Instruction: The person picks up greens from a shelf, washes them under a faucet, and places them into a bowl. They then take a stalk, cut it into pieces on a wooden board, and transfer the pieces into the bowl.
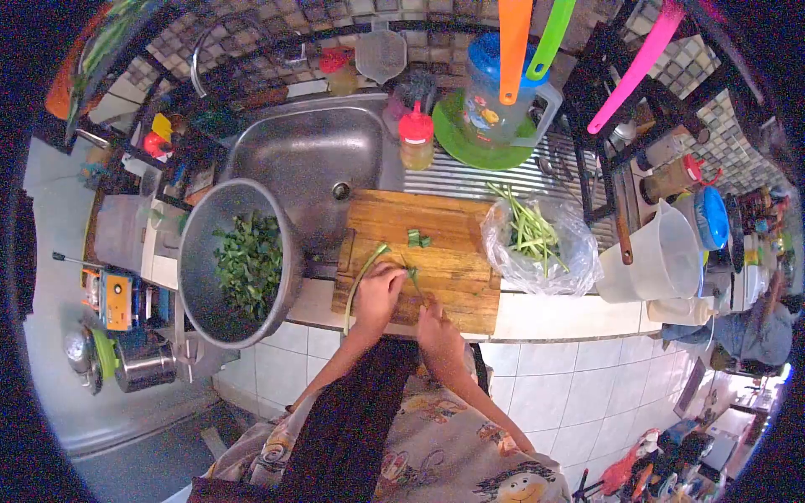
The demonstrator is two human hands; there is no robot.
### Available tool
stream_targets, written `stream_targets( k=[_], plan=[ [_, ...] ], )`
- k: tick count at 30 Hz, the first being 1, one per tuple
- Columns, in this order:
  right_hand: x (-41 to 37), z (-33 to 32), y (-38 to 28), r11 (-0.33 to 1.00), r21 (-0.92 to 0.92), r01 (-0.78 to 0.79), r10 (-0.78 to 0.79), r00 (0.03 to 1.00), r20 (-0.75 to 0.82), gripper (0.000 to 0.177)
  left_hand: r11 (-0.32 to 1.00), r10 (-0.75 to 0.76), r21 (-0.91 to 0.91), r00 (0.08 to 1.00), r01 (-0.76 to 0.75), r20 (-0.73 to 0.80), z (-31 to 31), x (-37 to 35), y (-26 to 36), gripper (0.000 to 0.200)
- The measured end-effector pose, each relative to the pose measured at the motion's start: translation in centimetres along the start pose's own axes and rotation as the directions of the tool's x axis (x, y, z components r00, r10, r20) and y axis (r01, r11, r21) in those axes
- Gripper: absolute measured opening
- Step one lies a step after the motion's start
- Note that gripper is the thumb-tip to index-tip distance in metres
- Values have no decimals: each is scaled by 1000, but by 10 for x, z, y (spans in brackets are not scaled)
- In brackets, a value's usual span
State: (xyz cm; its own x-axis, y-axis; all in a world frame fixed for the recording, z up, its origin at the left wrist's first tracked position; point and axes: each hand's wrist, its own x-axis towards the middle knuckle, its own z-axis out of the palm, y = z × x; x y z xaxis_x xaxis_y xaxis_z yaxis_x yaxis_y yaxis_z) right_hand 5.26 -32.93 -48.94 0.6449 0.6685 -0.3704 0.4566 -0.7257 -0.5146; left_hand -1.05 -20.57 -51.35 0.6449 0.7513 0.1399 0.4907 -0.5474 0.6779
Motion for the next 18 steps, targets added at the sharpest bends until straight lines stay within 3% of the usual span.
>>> stream_targets(
  k=[8,10,11,13,14,16,18],
  plan=[
    [-7,-1,-1,988,-143,-64,64,998,-6,35,998,-45,-39,999,46,8,0,0,0,10],
    [-18,-1,20,974,-210,87,-66,992,107,37,997,-56,-45,998,56,11,0,0,1,10],
    [-23,1,25,974,-210,91,-69,992,106,37,997,-55,-44,998,56,8,-1,1,-1,10],
    [-32,2,35,955,-290,-70,100,991,90,34,997,0,-71,1000,2,27,-2,2,-4,13],
    [-35,0,43,955,-290,-68,99,991,93,34,998,-3,-70,1000,5,26,-2,1,-4,13],
    [-39,-14,42,936,-338,93,-64,993,98,33,999,-9,-38,1000,10,26,-7,2,4,18],
    [-45,-37,34,959,-283,16,-11,1000,20,31,1000,-9,-19,1000,9,24,-6,2,6,21]
  ],
)
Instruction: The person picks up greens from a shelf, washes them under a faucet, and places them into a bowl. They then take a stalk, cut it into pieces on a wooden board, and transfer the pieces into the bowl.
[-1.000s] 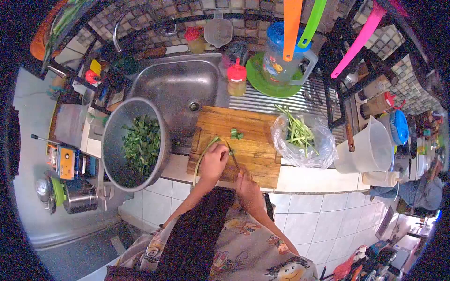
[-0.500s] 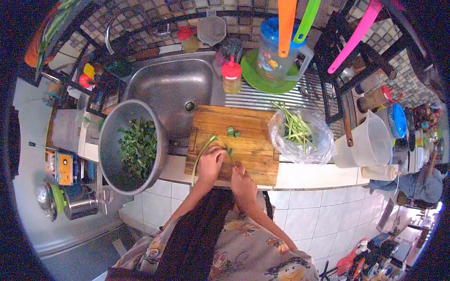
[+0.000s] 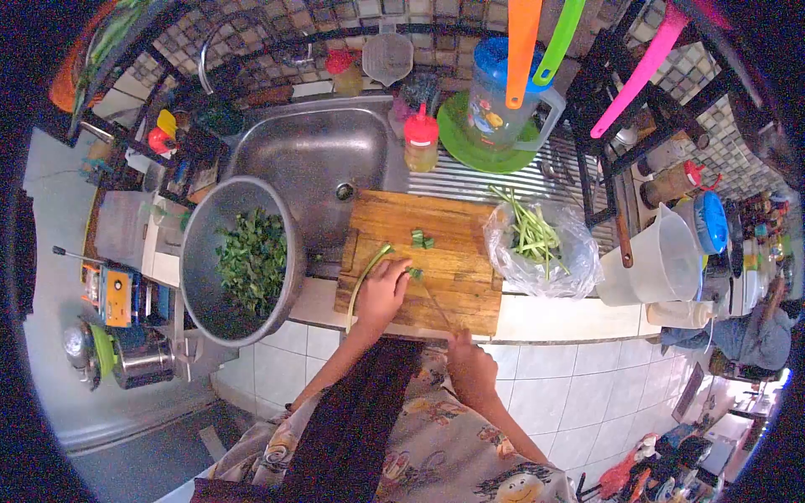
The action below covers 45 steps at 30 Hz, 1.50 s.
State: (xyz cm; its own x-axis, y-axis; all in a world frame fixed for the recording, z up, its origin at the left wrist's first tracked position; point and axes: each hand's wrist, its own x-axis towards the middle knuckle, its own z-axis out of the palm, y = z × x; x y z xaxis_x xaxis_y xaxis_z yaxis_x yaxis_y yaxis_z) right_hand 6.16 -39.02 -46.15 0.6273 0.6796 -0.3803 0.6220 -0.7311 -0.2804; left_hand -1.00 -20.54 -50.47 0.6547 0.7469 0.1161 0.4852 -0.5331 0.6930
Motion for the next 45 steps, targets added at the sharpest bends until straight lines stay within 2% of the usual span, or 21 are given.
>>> stream_targets(
  k=[2,4,7,10,14,18,19,21,22,25,27,29,31,32,36,37,39,40,42,43,45],
  plan=[
    [0,-9,8,1000,13,-5,6,1000,-30,30,1000,3,18,1000,-3,0,1,0,5,25],
    [-1,-21,6,1000,-12,-25,25,998,-59,31,979,19,203,1000,-20,3,0,-1,14,24],
    [4,-28,9,990,59,-129,132,990,-49,31,957,44,288,999,-39,-10,14,1,9,23],
    [10,-28,10,984,122,-130,142,985,-97,32,962,47,268,998,-55,36,27,2,1,23],
    [15,-36,2,977,190,-94,117,986,-119,32,981,117,163,992,-108,-49,20,5,-6,17],
    [22,-36,4,979,198,-56,78,991,-106,32,989,-140,-37,858,141,-493,-97,5,24,8],
    [24,-35,6,980,196,-46,68,992,-108,32,991,-115,-8,800,137,-589,-129,9,29,5],
    [29,-32,8,986,165,-34,47,996,-77,34,966,18,207,757,156,-653,-174,9,2,6],
    [31,-30,8,986,167,-26,39,996,-77,34,904,-136,257,801,341,-582,-190,6,-11,11],
    [36,-26,11,988,151,-32,41,997,-62,36,817,-79,423,802,392,-592,-203,3,-49,24],
    [36,-27,13,994,111,-7,11,999,-41,37,803,33,424,680,418,-732,-192,8,-41,36],
    [37,-26,18,994,109,-5,10,999,-45,37,877,73,405,761,259,-645,-175,21,-17,35],
    [37,-27,19,994,105,0,6,999,-50,37,956,45,285,928,67,-370,-149,32,14,32],
    [37,-29,18,993,122,-8,15,998,-56,37,980,51,201,962,4,-269,-122,38,15,28],
    [37,-25,22,984,178,-7,27,994,-108,37,955,295,34,955,-295,10,-32,75,3,25],
    [35,-26,21,984,177,-11,31,993,-115,37,953,302,31,953,-302,9,-20,81,-2,25],
    [30,-31,18,980,196,-22,42,994,-101,36,965,199,119,948,-234,247,-5,92,-1,21],
    [29,-30,21,980,196,-27,49,993,-106,36,964,206,115,946,-240,249,-4,95,1,21],
    [28,-25,25,975,222,5,23,992,-123,34,979,-23,198,941,-47,337,-4,99,5,16],
    [27,-24,26,974,225,0,29,992,-123,34,979,-20,199,939,-51,342,-4,97,4,16],
    [26,-23,27,970,242,5,27,991,-128,33,983,66,-178,982,-33,179,0,84,0,22]
  ],
)
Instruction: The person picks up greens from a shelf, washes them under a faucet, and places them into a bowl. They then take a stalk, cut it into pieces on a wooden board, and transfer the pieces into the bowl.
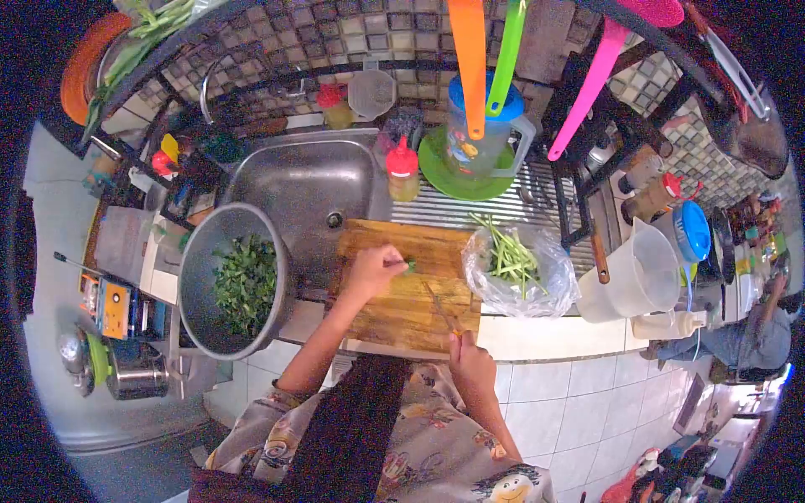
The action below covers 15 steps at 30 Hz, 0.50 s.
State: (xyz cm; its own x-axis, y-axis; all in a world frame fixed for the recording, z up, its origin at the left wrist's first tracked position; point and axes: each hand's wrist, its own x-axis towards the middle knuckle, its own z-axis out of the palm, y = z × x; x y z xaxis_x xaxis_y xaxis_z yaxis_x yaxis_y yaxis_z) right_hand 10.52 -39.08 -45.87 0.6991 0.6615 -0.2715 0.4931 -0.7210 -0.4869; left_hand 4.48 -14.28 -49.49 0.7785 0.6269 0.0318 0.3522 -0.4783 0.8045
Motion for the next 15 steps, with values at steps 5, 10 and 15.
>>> stream_targets(
  k=[5,10,15],
  plan=[
    [3,4,-1,999,12,31,-31,1000,2,33,990,-107,74,987,116,-118,8,-46,8,22],
    [13,13,-9,998,-17,57,-56,997,49,34,925,-286,207,942,320,-177,8,-75,11,15],
    [20,42,-15,992,32,123,-123,992,12,33,931,270,321,922,-176,-279,11,-81,11,13]
  ],
)
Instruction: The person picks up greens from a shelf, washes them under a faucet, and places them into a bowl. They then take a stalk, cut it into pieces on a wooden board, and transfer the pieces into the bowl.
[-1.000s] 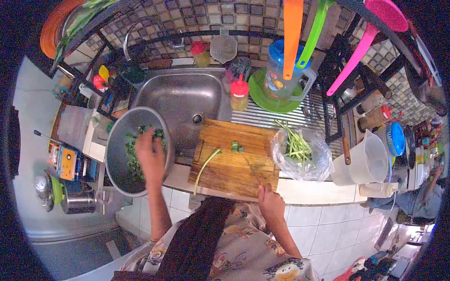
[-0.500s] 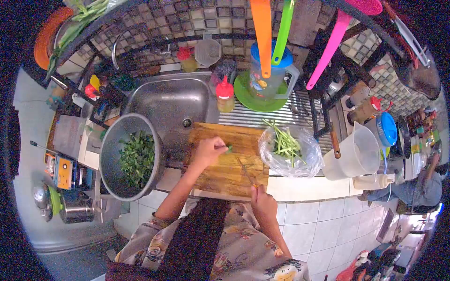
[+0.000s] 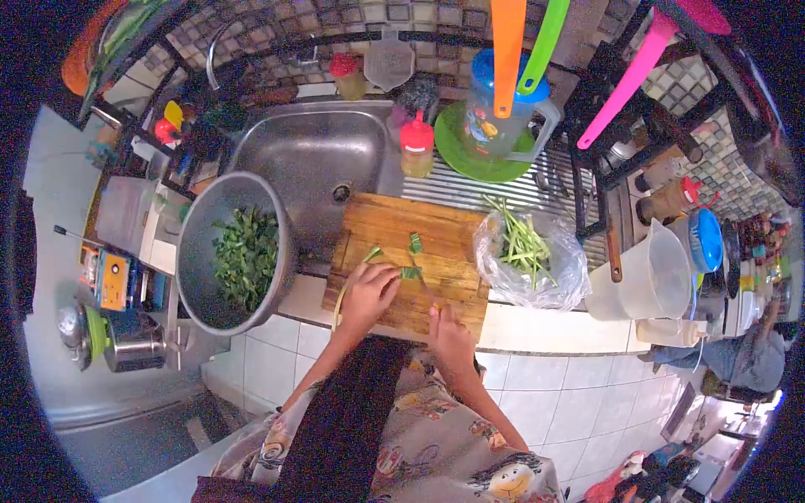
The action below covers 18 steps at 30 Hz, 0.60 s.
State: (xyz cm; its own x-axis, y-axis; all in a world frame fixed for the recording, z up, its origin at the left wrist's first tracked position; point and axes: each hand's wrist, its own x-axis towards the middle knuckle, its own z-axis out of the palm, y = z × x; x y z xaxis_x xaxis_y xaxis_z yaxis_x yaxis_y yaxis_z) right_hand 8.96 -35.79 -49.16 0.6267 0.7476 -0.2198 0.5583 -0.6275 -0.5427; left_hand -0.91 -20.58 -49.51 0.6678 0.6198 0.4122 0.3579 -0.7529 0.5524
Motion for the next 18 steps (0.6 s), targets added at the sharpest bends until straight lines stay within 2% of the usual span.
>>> stream_targets(
  k=[7,9,13,18],
  plan=[
    [2,9,-11,996,32,83,-82,996,-32,31,997,10,71,999,-6,-49,19,-10,-9,13],
    [3,9,-13,1000,-16,27,-26,999,43,31,993,16,118,998,-10,-57,19,-8,-7,10],
    [3,3,-19,999,29,-31,29,997,76,30,995,2,97,999,3,-45,19,-5,-7,10],
    [5,8,-28,983,-147,-110,120,991,61,29,998,-30,58,999,33,-45,18,-2,2,11]
  ],
)
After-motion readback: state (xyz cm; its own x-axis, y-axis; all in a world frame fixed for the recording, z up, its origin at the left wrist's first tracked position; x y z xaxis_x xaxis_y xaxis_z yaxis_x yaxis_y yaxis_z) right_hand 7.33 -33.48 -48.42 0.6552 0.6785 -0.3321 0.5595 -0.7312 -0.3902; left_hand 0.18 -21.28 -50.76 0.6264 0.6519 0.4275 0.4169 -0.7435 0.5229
